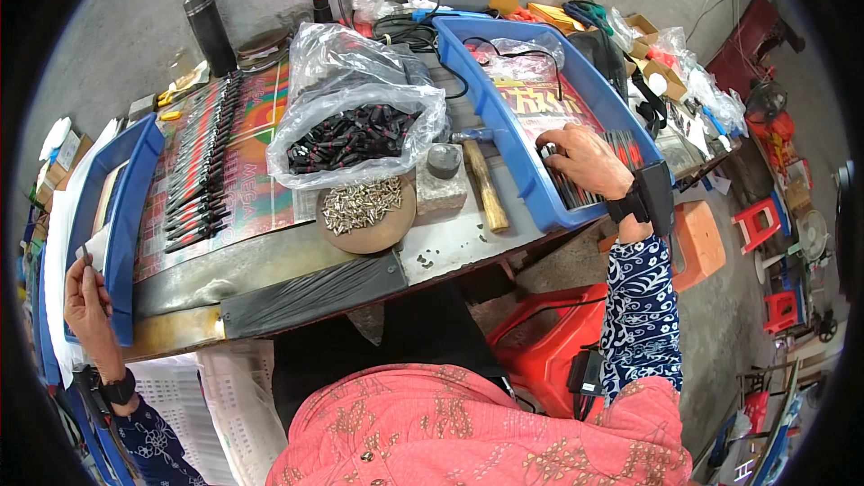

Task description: The person assembles pens by inserting a small metal piece into a black plastic barrel, then attaching a red cap. They repeat this process for multiple pens, placing each completed unit into a blue tray on the table.

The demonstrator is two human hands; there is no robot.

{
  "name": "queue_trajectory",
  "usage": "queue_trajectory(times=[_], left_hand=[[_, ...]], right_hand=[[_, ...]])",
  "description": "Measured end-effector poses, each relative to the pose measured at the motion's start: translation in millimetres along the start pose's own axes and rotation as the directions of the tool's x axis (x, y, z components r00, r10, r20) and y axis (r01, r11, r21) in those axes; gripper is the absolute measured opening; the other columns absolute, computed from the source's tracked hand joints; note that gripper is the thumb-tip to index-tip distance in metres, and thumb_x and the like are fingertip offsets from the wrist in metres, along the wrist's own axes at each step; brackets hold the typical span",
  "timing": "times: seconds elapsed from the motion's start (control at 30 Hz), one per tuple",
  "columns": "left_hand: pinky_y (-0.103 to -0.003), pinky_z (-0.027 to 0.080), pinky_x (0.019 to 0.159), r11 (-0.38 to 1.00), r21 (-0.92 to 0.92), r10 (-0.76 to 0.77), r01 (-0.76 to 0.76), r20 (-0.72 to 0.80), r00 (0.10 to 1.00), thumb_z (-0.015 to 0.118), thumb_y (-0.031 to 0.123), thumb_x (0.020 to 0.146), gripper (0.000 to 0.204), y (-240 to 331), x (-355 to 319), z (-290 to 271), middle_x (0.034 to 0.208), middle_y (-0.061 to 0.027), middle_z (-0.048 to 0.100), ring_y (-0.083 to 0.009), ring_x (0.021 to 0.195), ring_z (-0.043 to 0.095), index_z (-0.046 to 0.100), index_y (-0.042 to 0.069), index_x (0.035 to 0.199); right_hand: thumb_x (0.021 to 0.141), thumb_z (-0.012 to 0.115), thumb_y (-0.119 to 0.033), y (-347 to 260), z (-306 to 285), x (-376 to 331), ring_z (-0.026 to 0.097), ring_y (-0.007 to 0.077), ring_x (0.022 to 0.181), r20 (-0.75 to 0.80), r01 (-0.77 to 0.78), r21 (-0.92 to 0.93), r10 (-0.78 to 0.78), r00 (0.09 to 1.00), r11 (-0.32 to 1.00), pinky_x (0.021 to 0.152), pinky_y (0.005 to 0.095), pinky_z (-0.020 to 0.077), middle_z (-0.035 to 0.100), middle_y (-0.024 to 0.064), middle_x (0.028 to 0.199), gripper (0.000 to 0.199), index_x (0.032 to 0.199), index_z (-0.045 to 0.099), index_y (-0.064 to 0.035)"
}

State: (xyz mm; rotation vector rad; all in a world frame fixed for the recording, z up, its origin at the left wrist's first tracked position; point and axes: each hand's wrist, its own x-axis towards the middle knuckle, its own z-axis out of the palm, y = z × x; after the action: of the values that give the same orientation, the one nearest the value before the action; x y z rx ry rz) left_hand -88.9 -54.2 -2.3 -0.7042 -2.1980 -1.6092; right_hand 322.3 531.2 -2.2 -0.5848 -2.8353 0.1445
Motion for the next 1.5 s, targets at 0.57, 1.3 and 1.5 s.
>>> queue_trajectory(times=[0.57,1.3,1.5], left_hand=[[-0.019,0.045,0.072,0.961,-0.243,-0.062,0.128,0.264,0.963,0.063,0.001,0.093,0.019,70.0,-61.8,70.0,0.093,-0.0017,0.065,-0.0062,0.080,0.058,0.066,-0.002,0.112],[-0.018,0.047,0.046,0.630,-0.455,-0.202,0.629,0.687,0.698,0.070,-0.002,0.086,0.010,144.6,-141.9,136.9,0.082,-0.0096,0.069,-0.0142,0.066,0.069,0.065,-0.002,0.095],[-0.018,0.047,0.051,0.561,-0.442,-0.213,0.700,0.740,0.638,0.072,0.008,0.089,0.012,140.8,-150.9,140.4,0.081,-0.0051,0.069,-0.0085,0.068,0.066,0.067,-0.001,0.095]], right_hand=[[0.085,0.064,-0.003,-33.5,-23.7,-23.2,0.056,0.0079,0.052,0.218,-0.339,0.560,0.260,0.941,0.756,0.045,0.0255,0.0394,0.056,0.0025,0.058,0.014,0.075,0.056,0.0015],[0.086,0.067,0.004,-241.3,26.6,-53.1,0.060,0.0060,0.061,0.134,-0.139,0.981,0.042,0.990,0.135,0.049,0.0193,0.0492,0.061,0.0022,0.076,0.017,0.099,0.057,0.0007],[0.086,0.069,0.006,-268.7,49.7,-47.7,0.061,0.0067,0.071,0.227,-0.231,0.973,-0.144,0.963,-0.010,0.057,0.0205,0.0537,0.060,0.0015,0.084,0.041,0.125,0.053,0.0003]])
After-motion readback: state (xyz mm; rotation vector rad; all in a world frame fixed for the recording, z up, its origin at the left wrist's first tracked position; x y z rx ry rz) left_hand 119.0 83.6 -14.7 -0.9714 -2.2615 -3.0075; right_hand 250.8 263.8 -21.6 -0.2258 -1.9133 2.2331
